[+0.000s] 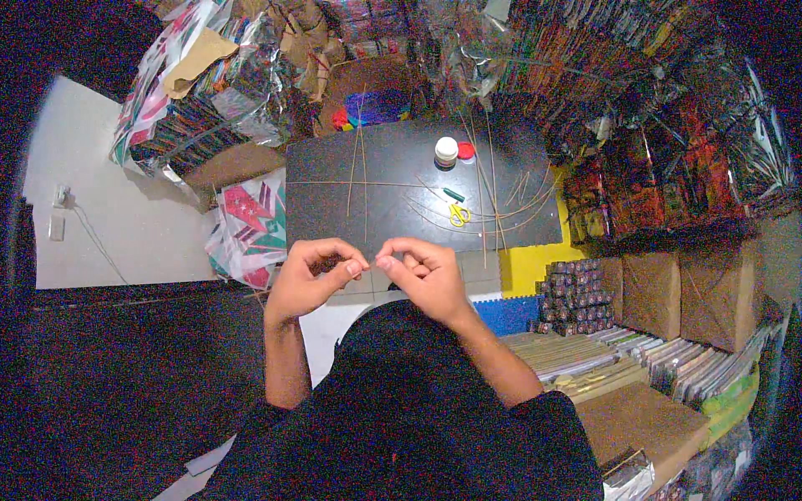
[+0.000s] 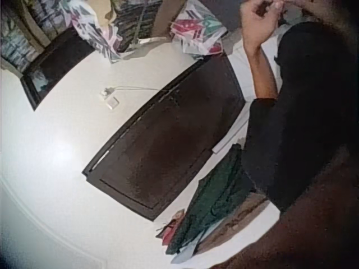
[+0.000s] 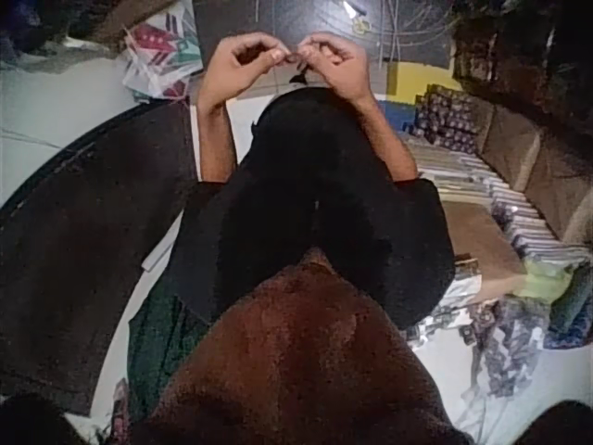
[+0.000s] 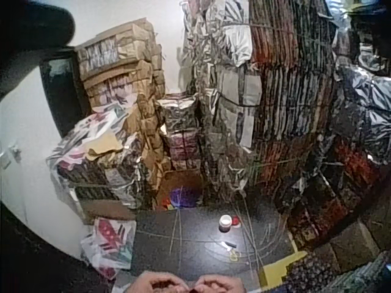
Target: The person assembles a bamboo frame by hand, bending and tying thin bamboo sticks together with string. They repeatedly adjust the sticks and tie knots to secure intersections, gradually forming a larger structure on the table.
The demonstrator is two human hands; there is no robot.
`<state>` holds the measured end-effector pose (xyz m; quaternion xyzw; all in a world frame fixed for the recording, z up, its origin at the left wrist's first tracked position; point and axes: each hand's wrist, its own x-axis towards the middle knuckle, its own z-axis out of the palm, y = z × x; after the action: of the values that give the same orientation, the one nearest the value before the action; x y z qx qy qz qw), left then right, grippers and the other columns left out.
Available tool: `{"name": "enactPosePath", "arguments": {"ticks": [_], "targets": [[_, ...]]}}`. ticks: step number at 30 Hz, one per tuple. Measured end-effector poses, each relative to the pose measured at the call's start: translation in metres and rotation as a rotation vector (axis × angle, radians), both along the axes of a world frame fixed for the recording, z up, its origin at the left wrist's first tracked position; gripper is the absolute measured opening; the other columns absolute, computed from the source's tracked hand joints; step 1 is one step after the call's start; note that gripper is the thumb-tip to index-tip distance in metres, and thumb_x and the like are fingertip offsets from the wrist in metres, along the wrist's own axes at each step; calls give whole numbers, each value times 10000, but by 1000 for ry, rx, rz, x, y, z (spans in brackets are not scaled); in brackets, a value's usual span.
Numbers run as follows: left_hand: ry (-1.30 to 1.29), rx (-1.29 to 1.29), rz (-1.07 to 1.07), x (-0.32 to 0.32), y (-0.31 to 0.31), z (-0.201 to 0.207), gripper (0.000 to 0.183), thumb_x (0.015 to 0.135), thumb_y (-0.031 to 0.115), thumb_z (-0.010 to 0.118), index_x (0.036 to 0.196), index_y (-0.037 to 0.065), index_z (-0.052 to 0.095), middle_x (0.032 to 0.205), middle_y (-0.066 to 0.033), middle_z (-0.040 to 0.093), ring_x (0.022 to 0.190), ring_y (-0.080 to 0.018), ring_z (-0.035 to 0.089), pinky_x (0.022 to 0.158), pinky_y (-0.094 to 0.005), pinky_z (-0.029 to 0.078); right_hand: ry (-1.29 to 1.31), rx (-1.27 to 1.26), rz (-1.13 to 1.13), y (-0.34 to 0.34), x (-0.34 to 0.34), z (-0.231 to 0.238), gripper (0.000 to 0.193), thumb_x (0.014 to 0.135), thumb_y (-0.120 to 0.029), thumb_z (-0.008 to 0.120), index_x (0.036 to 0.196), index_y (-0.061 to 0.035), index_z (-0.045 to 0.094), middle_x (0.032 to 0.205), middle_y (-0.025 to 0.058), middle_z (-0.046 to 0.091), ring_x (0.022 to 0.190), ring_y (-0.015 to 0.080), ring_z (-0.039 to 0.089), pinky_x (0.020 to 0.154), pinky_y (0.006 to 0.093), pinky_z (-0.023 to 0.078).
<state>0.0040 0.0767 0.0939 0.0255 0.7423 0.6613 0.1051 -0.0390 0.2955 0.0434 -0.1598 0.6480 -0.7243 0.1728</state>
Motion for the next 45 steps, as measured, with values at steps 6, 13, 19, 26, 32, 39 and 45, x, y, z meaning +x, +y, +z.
{"name": "enactPosePath", "arguments": {"ticks": [6,13,19,26,32,39,45], "targets": [[168,-286,60,2,3,18,106,902,99,753,969,17,742,914,-48,720,816,-101,635,702,-259,483,26,-11,-9,7,-3,-7,102,932,-113,746,998,-36,733,677,-111,501,623,-9,413,553,212,318],[369,-324,198,2,10,16,83,879,62,746,947,16,744,857,-68,704,730,-143,619,651,-282,469,144,33,42,3,-6,-6,133,922,-140,747,972,-21,714,890,34,689,846,113,626,778,286,491],[421,-306,236,7,9,13,90,887,47,728,968,11,713,888,-79,716,761,-164,632,681,-304,488,171,80,124,0,-6,-7,150,909,-137,750,981,-13,708,993,81,714,968,179,660,889,332,505],[434,-307,251,12,5,9,87,901,42,712,986,22,703,902,-78,711,791,-179,632,708,-310,492,267,20,75,-9,-7,9,345,889,-98,748,1215,-20,667,1147,97,725,1152,191,641,1042,372,474],[429,-353,206,14,3,14,99,924,61,711,1013,21,694,949,-86,710,834,-165,646,748,-299,498,235,-75,103,-24,-6,23,431,884,-41,748,1292,-28,609,1063,80,719,1074,159,662,1000,341,489],[424,-381,223,15,2,15,119,893,70,715,998,24,684,929,-82,698,828,-175,636,742,-305,489,189,-106,61,-30,-4,17,409,884,-50,768,1261,-25,610,961,46,712,959,108,659,907,305,508],[439,-413,192,13,-3,12,88,877,50,706,956,30,671,898,-72,681,824,-174,630,734,-301,479,161,-92,71,-31,-4,18,404,883,-55,775,1251,-28,612,942,40,717,941,102,664,871,290,516]]}}
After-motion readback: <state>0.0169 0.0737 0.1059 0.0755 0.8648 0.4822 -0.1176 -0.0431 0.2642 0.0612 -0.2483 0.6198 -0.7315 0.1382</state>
